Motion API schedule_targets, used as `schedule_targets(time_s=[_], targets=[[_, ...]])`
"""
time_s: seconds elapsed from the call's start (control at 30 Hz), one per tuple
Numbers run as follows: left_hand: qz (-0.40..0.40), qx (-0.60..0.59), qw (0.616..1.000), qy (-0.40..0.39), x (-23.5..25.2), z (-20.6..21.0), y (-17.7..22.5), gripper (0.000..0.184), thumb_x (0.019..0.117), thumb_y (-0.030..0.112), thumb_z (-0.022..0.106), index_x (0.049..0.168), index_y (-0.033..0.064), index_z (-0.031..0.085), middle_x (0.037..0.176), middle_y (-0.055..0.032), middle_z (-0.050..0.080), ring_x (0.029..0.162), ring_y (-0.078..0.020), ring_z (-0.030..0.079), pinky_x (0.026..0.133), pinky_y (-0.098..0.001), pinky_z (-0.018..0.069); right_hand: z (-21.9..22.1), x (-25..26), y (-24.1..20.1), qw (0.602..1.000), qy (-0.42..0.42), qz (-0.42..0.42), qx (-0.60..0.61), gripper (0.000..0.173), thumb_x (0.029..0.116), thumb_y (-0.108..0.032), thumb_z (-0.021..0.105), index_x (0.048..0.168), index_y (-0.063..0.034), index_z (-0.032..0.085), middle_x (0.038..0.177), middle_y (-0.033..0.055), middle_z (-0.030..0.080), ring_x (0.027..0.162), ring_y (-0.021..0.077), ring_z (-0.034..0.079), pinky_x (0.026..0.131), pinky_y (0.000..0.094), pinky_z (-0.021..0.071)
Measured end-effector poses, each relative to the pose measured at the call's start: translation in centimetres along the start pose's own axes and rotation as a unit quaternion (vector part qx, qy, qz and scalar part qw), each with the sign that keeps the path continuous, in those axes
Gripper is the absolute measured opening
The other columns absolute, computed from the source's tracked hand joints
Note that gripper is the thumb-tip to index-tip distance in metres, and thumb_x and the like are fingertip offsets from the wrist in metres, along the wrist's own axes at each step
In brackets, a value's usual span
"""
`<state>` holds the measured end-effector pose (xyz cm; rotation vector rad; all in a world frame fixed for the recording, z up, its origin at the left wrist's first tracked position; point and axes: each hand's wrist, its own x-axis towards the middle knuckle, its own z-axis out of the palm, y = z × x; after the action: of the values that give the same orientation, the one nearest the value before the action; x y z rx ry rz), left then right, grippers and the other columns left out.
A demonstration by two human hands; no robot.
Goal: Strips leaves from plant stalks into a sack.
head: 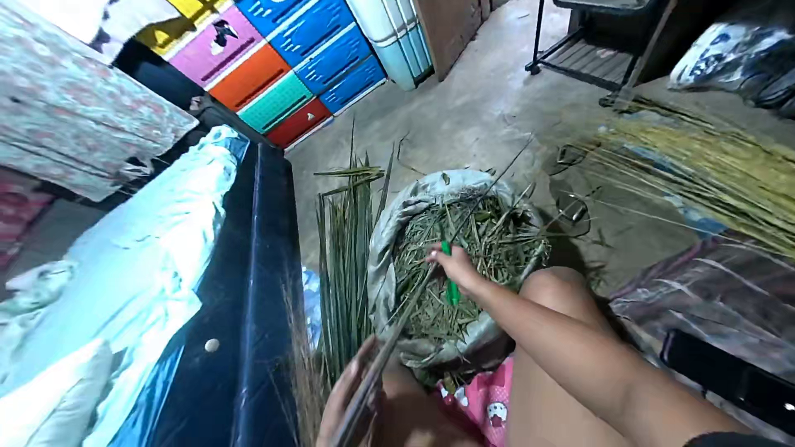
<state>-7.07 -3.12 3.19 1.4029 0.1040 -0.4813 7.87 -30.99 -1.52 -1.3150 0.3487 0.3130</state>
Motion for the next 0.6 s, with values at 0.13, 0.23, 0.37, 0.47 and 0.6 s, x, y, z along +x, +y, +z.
schedule_targets(time_s=[0.13, 0.23, 0.37, 0.47, 0.6], targets=[[-0.141, 0.281, 0.93, 0.191, 1.5, 2.1, 0.0, 0.035, 0.1097, 0.018, 0.043, 0.138, 0.0064, 0.06, 0.098, -0.0038, 0.068, 0.077, -0.01, 0.061, 0.07, -0.0279, 0.0515, -1.7, 0.2, -1.2, 0.994, 0.082, -0.033, 0.072, 0.032, 0.1104, -0.012, 0.049, 0.138, 0.0005, 0.058, 0.102, 0.0146, 0.072, 0.073, 0.0177, 0.068, 0.066, 0.0324, 0.0573], [-0.202, 0.493, 0.844, 0.058, 1.9, 3.9, 0.5, 0.039, 0.1085, 0.022, 0.05, 0.144, 0.0072, 0.058, 0.132, -0.0172, 0.066, 0.121, -0.0289, 0.065, 0.108, -0.0498, 0.0474, -2.4, 0.1, -1.4, 0.994, 0.086, -0.034, 0.062, 0.034, 0.1116, -0.013, 0.047, 0.143, -0.0017, 0.054, 0.109, 0.0157, 0.071, 0.075, 0.0192, 0.071, 0.067, 0.0335, 0.0605], [0.075, 0.583, 0.809, -0.013, 0.8, 7.9, 0.6, 0.027, 0.0988, 0.014, 0.063, 0.123, 0.0104, 0.075, 0.109, -0.011, 0.075, 0.097, -0.022, 0.073, 0.09, -0.0421, 0.0587, -1.6, -1.1, -1.0, 0.998, 0.05, -0.023, 0.042, 0.037, 0.1106, -0.011, 0.048, 0.146, -0.0014, 0.052, 0.112, 0.0166, 0.071, 0.078, 0.0195, 0.073, 0.069, 0.0337, 0.0618], [0.286, 0.588, 0.749, 0.105, 2.4, 8.3, 1.1, 0.027, 0.0935, 0.007, 0.063, 0.116, 0.0081, 0.077, 0.105, -0.0118, 0.074, 0.095, -0.0243, 0.071, 0.087, -0.045, 0.0589, -1.0, -1.8, -0.7, 0.998, 0.039, -0.024, 0.033, 0.038, 0.1107, -0.01, 0.048, 0.147, -0.0009, 0.051, 0.111, 0.0166, 0.071, 0.078, 0.0185, 0.073, 0.071, 0.0336, 0.062], [0.339, 0.547, 0.723, 0.249, 1.8, 5.2, 3.5, 0.025, 0.0939, 0.002, 0.059, 0.111, -0.0031, 0.075, 0.103, -0.0183, 0.072, 0.094, -0.0186, 0.07, 0.087, -0.0305, 0.0577, -1.3, -2.3, -0.1, 0.998, 0.05, -0.048, 0.013, 0.04, 0.1109, -0.013, 0.048, 0.149, -0.0033, 0.048, 0.116, 0.0141, 0.071, 0.078, 0.0171, 0.071, 0.072, 0.0351, 0.062]])
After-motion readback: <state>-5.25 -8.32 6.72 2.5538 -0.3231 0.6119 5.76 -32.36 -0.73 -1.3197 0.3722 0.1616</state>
